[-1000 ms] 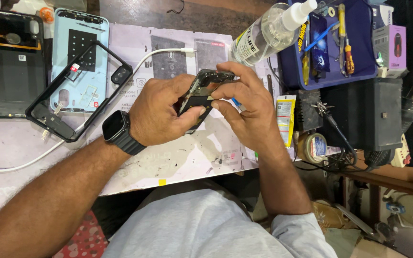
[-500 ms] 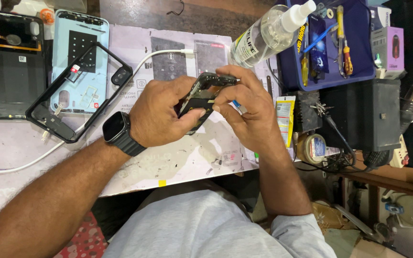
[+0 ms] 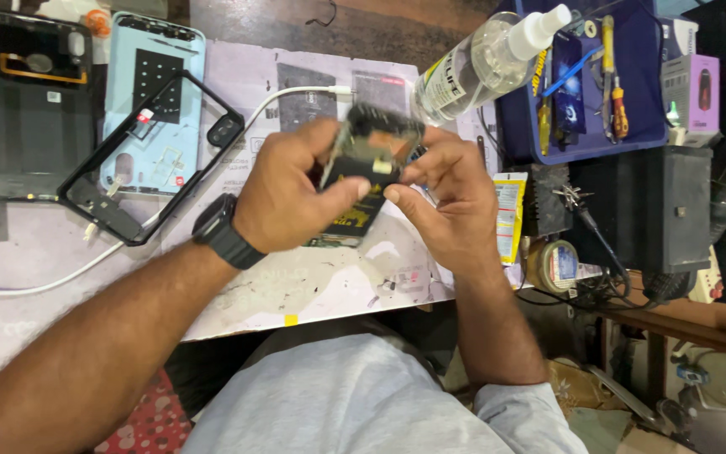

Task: The person assembles a mobile phone by placing the battery into the chassis, connecting internal ribbon cables to the motherboard, and securing a small internal cover plate by hand.

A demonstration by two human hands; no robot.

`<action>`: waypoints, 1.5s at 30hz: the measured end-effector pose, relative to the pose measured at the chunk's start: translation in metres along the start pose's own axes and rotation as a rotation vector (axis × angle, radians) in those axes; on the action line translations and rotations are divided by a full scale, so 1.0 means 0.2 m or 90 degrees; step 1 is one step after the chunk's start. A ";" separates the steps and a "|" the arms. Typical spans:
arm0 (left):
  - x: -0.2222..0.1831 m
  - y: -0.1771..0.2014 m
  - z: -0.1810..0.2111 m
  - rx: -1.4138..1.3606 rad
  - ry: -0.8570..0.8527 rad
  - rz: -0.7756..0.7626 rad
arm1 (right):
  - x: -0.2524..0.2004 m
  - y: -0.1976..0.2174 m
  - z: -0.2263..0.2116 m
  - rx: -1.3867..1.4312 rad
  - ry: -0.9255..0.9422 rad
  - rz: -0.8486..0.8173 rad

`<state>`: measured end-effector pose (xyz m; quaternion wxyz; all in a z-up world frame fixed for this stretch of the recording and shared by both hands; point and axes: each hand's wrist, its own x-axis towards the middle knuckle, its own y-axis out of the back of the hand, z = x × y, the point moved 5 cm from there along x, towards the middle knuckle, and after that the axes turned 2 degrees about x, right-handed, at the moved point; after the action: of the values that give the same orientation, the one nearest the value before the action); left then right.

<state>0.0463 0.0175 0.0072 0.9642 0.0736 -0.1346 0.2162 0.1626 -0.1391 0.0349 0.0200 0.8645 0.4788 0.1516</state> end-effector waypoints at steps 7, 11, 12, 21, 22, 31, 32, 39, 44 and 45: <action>0.00 0.02 -0.20 -0.683 0.239 0.067 | -0.02 -0.09 0.01 0.038 -0.022 -0.040; 0.01 0.01 -0.22 -0.769 0.264 0.036 | 0.01 -0.11 -0.09 -0.214 0.057 -0.065; 0.01 0.00 -0.22 -0.791 0.272 0.022 | 0.01 -0.12 -0.11 -0.243 0.061 -0.065; 0.00 -0.04 -0.21 -0.670 0.164 -0.041 | 0.06 -0.14 -0.13 -0.297 0.043 -0.111; 0.00 -0.04 -0.20 -0.650 0.142 -0.044 | 0.06 -0.14 -0.13 -0.297 0.018 -0.109; -0.03 -0.04 -0.18 -0.455 0.100 -0.087 | 0.09 -0.17 -0.12 -0.337 0.014 -0.115; -0.03 -0.04 -0.17 -0.459 0.107 -0.088 | 0.09 -0.18 -0.13 -0.335 0.024 -0.115; -0.03 -0.04 -0.14 -0.404 0.090 -0.101 | 0.11 -0.22 -0.16 -0.340 0.040 -0.118; -0.02 -0.04 -0.14 -0.403 0.087 -0.096 | 0.13 -0.22 -0.14 -0.325 0.000 -0.116; -0.02 -0.04 -0.14 -0.390 0.080 -0.094 | 0.13 -0.22 -0.13 -0.326 -0.010 -0.117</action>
<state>0.0517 0.0139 -0.0208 0.9610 -0.2240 -0.1278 0.0995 0.1321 -0.0965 0.0577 0.2554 0.7855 0.5009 0.2587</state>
